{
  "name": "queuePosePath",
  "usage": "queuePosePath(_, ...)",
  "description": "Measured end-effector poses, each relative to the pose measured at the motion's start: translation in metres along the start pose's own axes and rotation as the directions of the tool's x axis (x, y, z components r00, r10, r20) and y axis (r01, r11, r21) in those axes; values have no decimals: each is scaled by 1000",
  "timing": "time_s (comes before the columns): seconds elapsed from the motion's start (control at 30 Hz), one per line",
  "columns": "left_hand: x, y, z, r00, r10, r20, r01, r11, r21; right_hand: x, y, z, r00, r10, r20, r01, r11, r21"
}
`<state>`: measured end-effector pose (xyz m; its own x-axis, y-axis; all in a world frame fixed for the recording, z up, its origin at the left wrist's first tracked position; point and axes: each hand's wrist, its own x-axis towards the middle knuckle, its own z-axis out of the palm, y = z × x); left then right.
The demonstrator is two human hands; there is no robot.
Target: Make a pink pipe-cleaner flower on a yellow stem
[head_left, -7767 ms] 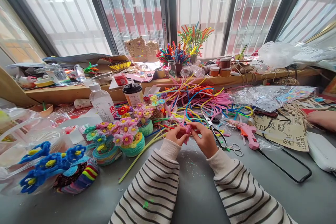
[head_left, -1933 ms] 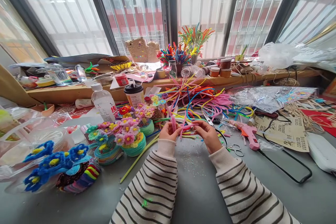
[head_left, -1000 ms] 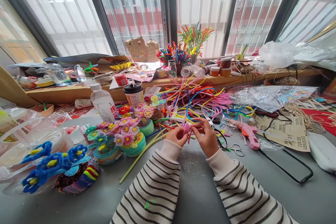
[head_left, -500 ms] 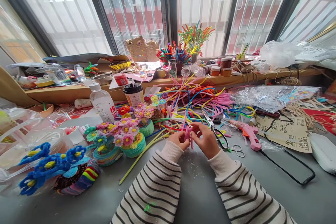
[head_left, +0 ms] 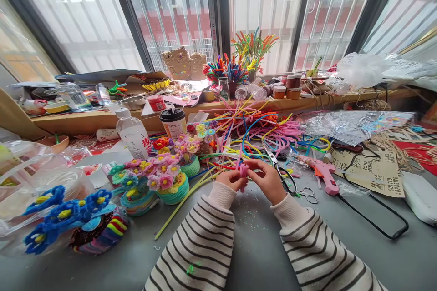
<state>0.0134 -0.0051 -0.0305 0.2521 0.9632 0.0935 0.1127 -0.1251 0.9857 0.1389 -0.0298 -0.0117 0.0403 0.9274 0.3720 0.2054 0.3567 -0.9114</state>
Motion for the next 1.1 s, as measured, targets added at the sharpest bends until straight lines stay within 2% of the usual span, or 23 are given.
queuePosePath(0.13, 1, -5, -2, 992, 123, -29, -116, 976, 186, 1, 3, -2, 999, 6, 37, -4, 998, -59)
queuePosePath(0.23, 3, -7, -2, 981, 194, 15, -191, 943, 272, 2, 6, -2, 995, 43, 91, -42, 999, -19)
queuePosePath(0.3, 3, -7, -1, 978, 205, 36, -207, 932, 299, 3, 9, -1, 995, 60, 79, -60, 998, -8)
queuePosePath(0.37, 3, -4, -2, 978, 206, 10, -199, 931, 307, 5, 11, -2, 997, 74, 24, -74, 997, 6)
queuePosePath(0.47, 4, 2, -6, 973, 212, -93, -178, 942, 285, 8, 15, -7, 985, 135, -104, -123, 986, 113)
queuePosePath(0.57, 5, 7, -13, 950, 226, -214, -141, 925, 353, 12, 18, -14, 936, 244, -253, -170, 944, 283)
queuePosePath(0.63, 7, 7, -17, 934, 266, -240, -110, 852, 513, 14, 19, -18, 899, 304, -316, -181, 914, 363)
queuePosePath(0.7, 10, 5, -20, 942, 280, -183, -88, 735, 672, 16, 20, -19, 878, 337, -338, -187, 894, 407)
queuePosePath(0.8, 17, -1, -20, 972, 209, -106, -33, 570, 821, 16, 21, -19, 870, 355, -343, -186, 879, 438)
queuePosePath(0.87, 21, -4, -21, 986, 150, -79, -7, 502, 865, 16, 21, -18, 869, 360, -339, -186, 873, 451)
queuePosePath(1.1, 25, -5, -23, 986, 121, -115, 38, 507, 861, 17, 23, -19, 860, 377, -345, -193, 864, 464)
